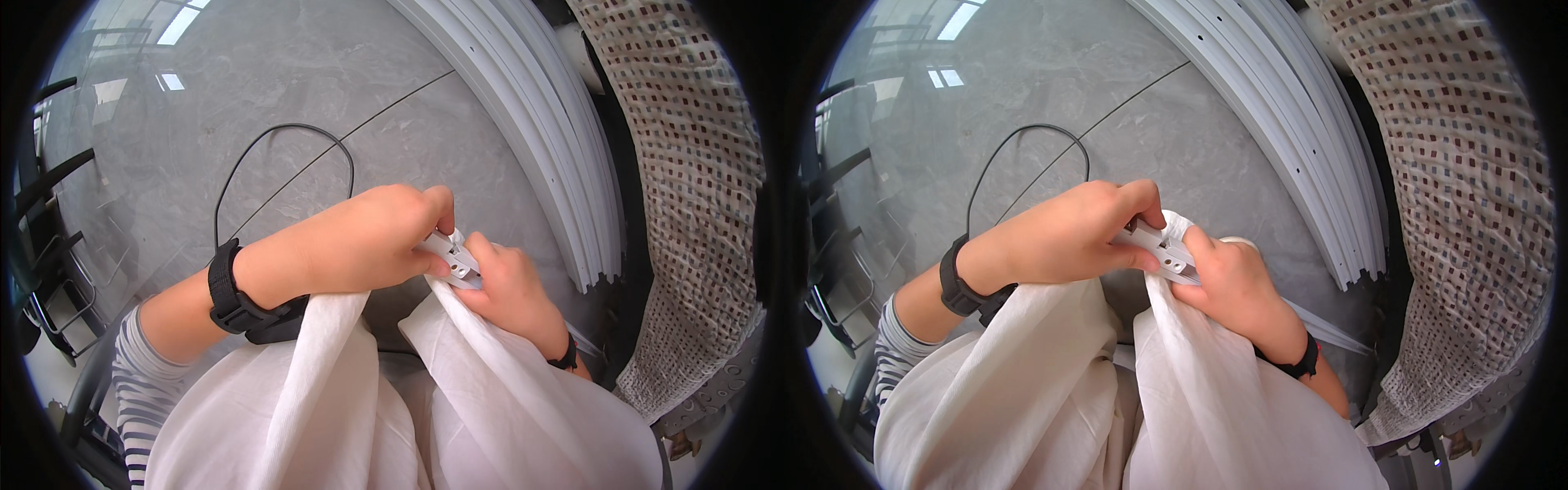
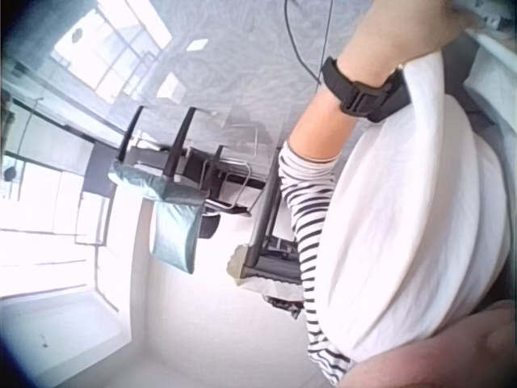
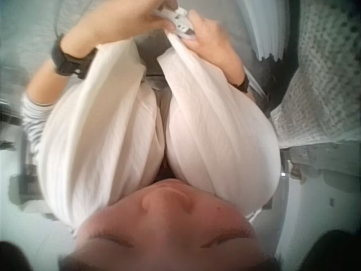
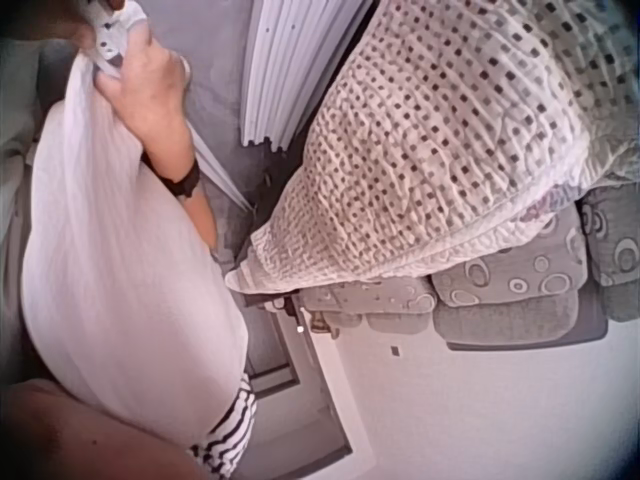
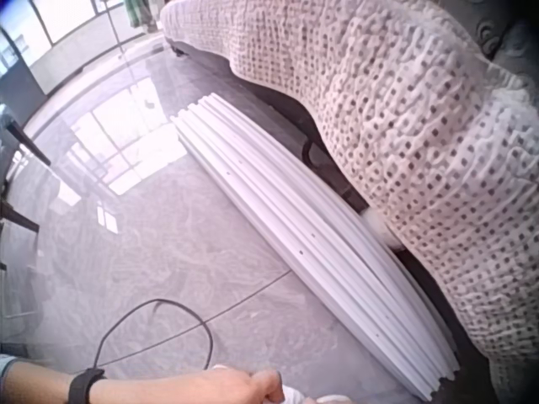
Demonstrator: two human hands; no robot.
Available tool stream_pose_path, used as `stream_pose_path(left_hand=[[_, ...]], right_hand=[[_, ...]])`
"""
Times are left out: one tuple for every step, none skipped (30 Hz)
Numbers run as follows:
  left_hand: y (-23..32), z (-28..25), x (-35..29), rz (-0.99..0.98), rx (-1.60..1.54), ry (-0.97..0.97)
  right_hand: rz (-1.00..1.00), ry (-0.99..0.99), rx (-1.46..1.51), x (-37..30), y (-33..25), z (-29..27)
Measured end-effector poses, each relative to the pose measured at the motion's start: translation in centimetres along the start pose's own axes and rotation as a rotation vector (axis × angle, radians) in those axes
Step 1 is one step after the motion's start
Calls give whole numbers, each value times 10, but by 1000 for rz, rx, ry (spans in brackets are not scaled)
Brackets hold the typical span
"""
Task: The person sits on the floor and assembles furniture components by inserting copper wires into white plastic channels and attaching white plastic brackets. The person handles multiple long white plastic pieces and small white brackets, organizing them on the floor and a nearby sofa.
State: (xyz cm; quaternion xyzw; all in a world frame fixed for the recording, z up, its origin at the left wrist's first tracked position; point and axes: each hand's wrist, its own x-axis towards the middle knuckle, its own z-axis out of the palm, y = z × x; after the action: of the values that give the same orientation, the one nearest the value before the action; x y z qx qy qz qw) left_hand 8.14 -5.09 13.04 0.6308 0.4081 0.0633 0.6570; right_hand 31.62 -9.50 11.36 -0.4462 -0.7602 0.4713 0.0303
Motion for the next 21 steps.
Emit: stream_pose_path(left_hand=[[1, 1, 0, -3, 16, -7], [2, 0, 0, -13, 12, -10], [2, 0, 0, -23, 8, -13], [2, 0, 1, -28, 2, -18], [2, 0, 2, -22, -16, -17], [1, 0, 2, -17, -33, -15], [0, -1, 3, -12, -51, -13], [0, -2, 2, -7, -61, -6], [0, -4, 2, -3, -72, 1], [1, -6, 1, 0, -83, 9], [3, -9, -1, -23, -67, 14], [5, -13, -4, -47, -52, 19], [7, -19, -8, -71, -37, 24], [7, -31, -13, -79, -15, 63], [3, -47, -18, -80, 3, 97], [0, -55, -20, -79, 20, 129], [-3, -57, -25, -50, -8, 141], [-6, -56, -28, -20, -35, 151], [-8, -55, -31, 11, -63, 160], [-9, -51, -29, -2, -70, 135], [-8, -45, -25, -14, -77, 109]], right_hand=[[6, 2, 2, 0, 1, 1], [12, 3, 4, -1, 3, 2], [17, 4, 6, -1, 4, 3], [12, 11, 8, -1, 4, 3], [7, 18, 12, -1, 4, 3], [2, 25, 16, -1, 4, 2], [16, 41, 32, 0, 3, 2], [30, 57, 50, 1, 2, 2], [44, 73, 70, 1, 1, 2], [32, 71, 61, 1, 1, 2], [18, 69, 49, 2, 0, 1], [5, 66, 37, 2, -1, 0], [30, 73, 36, 0, 3, 0], [55, 85, 36, -6, 10, -2], [89, 99, 30, -14, 16, -2], [109, 103, 15, -22, 19, -1], [112, 96, 7, -26, 23, 3], [116, 90, -1, -27, 24, 5], [106, 94, 8, -25, 24, 6], [99, 99, 17, -24, 22, 8], [93, 105, 26, -22, 21, 9]])
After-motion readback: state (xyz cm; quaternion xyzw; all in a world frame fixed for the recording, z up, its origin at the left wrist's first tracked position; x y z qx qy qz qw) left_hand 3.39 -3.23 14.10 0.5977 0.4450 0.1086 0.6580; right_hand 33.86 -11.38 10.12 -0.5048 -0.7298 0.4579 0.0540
